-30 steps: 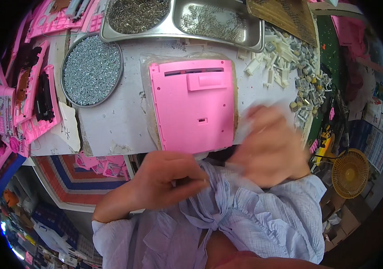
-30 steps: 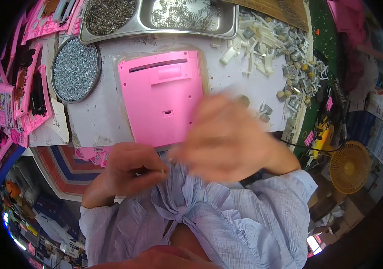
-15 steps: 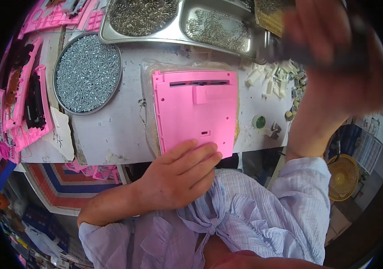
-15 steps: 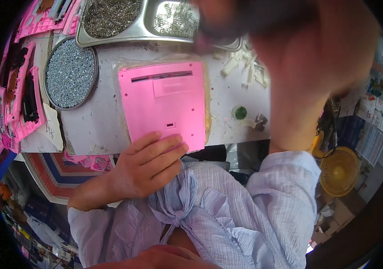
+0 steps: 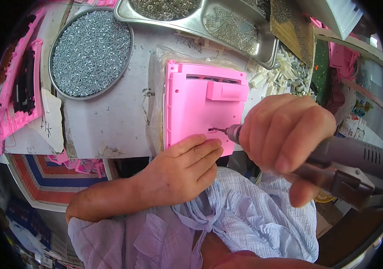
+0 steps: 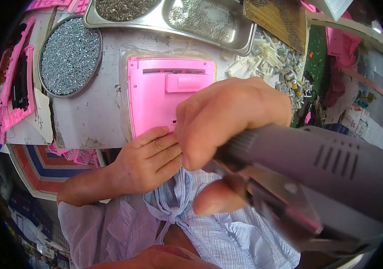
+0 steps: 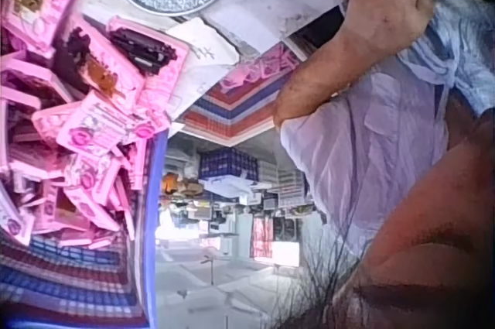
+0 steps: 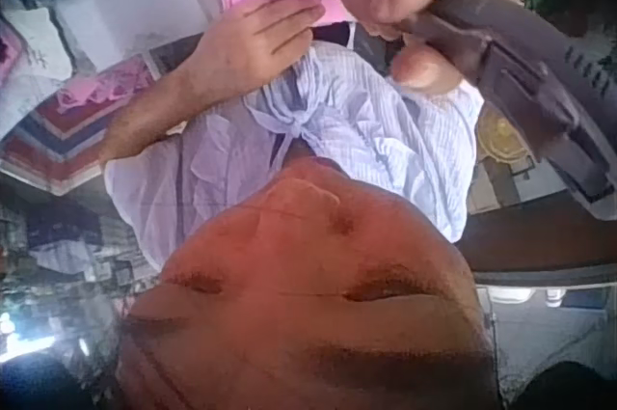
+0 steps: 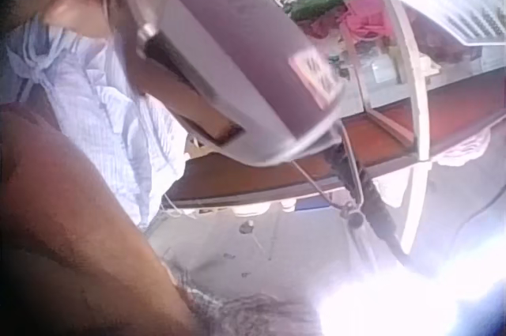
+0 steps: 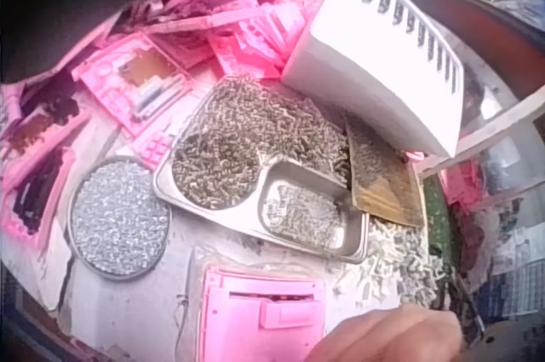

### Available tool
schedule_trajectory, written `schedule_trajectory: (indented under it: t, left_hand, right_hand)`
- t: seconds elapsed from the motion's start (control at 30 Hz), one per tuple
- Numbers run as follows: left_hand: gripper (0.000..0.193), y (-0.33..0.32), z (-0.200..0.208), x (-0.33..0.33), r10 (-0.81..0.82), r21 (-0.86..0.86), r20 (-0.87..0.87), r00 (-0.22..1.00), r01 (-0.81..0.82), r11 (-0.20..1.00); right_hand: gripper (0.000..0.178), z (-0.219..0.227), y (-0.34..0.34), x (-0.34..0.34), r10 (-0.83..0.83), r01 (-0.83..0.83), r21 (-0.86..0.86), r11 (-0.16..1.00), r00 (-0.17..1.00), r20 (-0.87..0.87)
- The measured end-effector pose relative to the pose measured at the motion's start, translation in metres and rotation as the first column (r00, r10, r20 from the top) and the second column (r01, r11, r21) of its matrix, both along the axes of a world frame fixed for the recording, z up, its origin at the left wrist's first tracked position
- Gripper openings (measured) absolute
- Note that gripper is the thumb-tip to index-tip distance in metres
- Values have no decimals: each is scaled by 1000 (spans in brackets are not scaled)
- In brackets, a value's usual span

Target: Assembling a pink plastic electronic toy by installing internal components, soldering wires, and securing the casing with screws.

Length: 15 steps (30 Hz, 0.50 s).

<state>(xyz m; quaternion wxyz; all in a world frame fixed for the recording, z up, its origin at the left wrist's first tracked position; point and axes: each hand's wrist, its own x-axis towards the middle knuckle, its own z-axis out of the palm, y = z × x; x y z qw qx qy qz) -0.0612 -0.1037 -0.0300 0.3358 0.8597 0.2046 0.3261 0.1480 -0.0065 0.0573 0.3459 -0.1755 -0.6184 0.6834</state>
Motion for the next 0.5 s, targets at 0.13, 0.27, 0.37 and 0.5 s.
schedule_trajectory:
  t: [0.13,0.27,0.37,0.5]
  left_hand:
    - [22,-2,-3,0,38,20,34,999,-39,999]
    - [21,-4,-4,2,61,6,64,996,-61,998]
    - [21,-5,-5,3,68,-5,72,995,-68,998]
    - [21,-6,-7,5,64,2,70,995,-65,998]
  right_hand:
    - [41,-9,2,-4,17,-19,-73,997,1000,-26]
    - [40,-18,-3,1,21,-26,-172,985,999,-30]
    - [38,-19,-13,-3,-57,36,-291,956,996,-62]
    - [40,-13,-12,3,-62,84,-178,980,990,127]
